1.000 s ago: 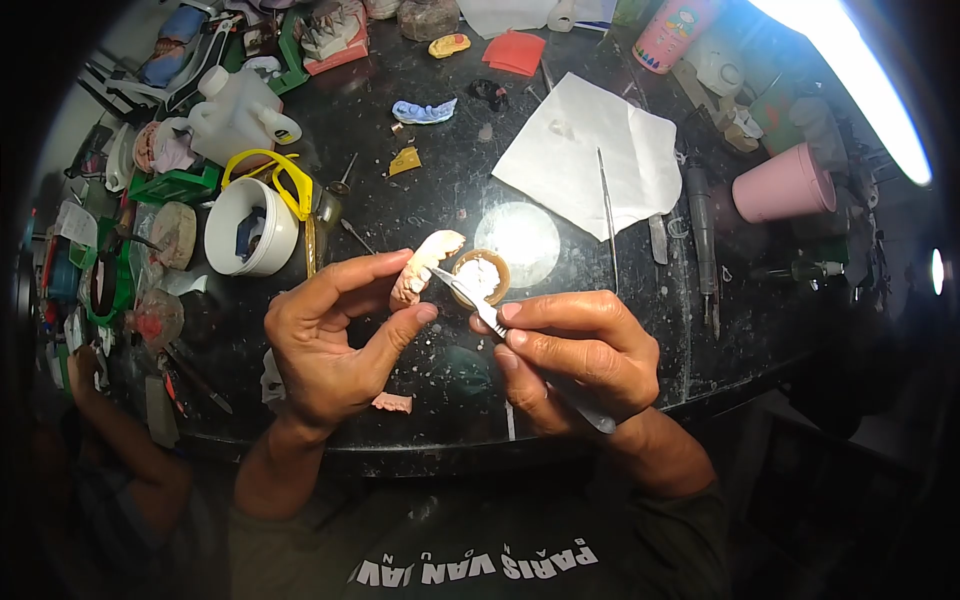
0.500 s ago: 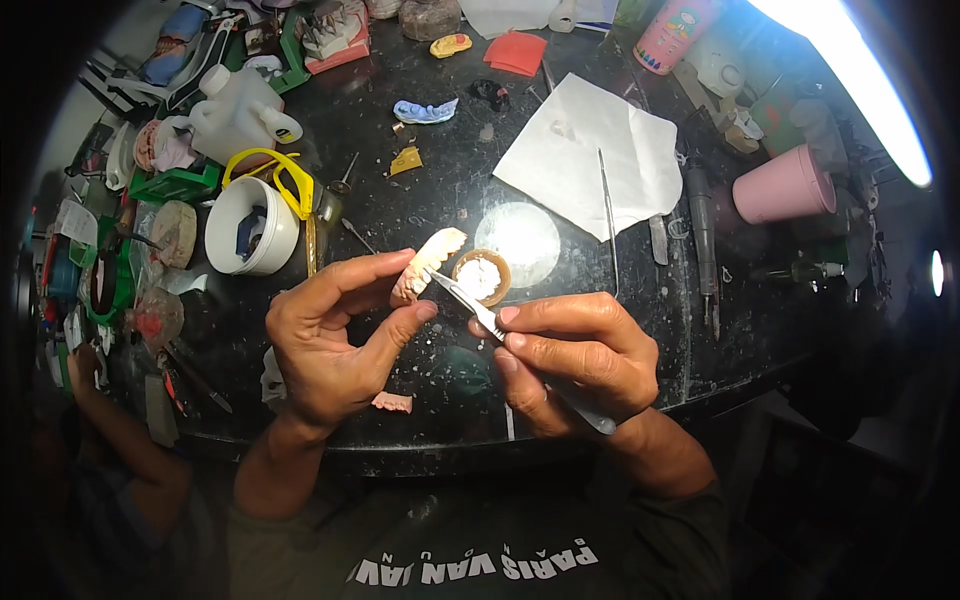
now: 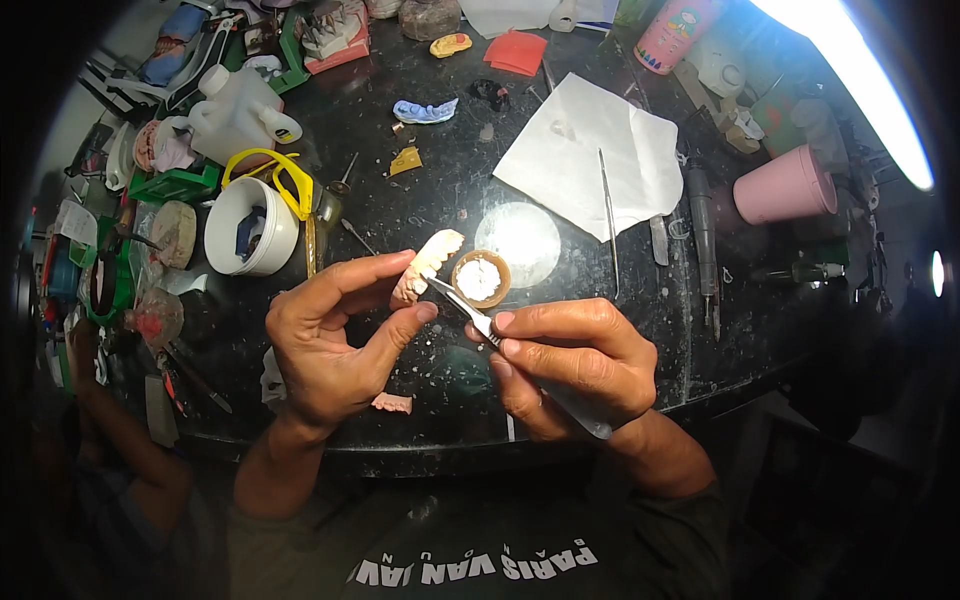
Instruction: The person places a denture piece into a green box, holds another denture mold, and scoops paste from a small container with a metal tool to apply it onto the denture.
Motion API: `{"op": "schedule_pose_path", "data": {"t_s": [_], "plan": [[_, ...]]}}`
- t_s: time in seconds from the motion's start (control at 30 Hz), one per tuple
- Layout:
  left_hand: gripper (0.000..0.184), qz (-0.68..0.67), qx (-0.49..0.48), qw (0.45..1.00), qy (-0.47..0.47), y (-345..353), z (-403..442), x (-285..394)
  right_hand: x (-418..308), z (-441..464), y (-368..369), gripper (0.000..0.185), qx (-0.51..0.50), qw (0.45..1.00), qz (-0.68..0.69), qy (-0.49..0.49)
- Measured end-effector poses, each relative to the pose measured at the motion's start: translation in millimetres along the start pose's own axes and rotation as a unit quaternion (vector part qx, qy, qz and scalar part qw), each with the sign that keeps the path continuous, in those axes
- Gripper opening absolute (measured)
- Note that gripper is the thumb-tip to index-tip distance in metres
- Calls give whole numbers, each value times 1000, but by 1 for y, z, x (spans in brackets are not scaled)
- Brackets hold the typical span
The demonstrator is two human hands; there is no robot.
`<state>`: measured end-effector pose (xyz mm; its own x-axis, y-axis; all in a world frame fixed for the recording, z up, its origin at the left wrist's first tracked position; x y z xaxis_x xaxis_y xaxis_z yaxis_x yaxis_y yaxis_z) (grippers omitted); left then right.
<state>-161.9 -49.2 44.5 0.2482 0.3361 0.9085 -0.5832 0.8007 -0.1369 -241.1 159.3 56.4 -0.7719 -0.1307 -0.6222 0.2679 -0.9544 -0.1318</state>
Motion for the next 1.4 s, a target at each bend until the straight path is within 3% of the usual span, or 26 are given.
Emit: {"op": "schedule_pose_path", "data": {"t_s": [0.3, 0.53, 0.67, 1.0, 1.4], "plan": [[42, 0, 5, 1000, -2, 0, 0, 0, -3, 1, -2, 18, 8, 1000, -4, -5], [42, 24, 25, 999, -29, -2, 0, -2, 13, 3, 3, 11, 28, 994, -53, 94], [41, 29, 20, 999, -21, -2, 0, -2, 19, 2, 7, 12, -18, 994, -71, 83], [40, 27, 17, 999, -10, -2, 0, -1, 2, 1, -4, 15, 43, 998, -27, 27], [41, 3, 2, 1000, -10, 0, -1, -1, -1, 0, 1, 20, 4, 1000, -12, -9]]}}
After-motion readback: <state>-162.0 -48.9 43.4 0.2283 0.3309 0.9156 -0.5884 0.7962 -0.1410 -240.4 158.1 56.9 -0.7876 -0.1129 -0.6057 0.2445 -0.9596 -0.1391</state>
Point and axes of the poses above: each hand's wrist, its own z-axis towards the middle knuckle, its own y-axis out of the palm, x = y × z, the point moved 4 cm from there along z, towards the middle knuckle, and after that the axes turned 15 degrees about x, right-handed, at the moved point
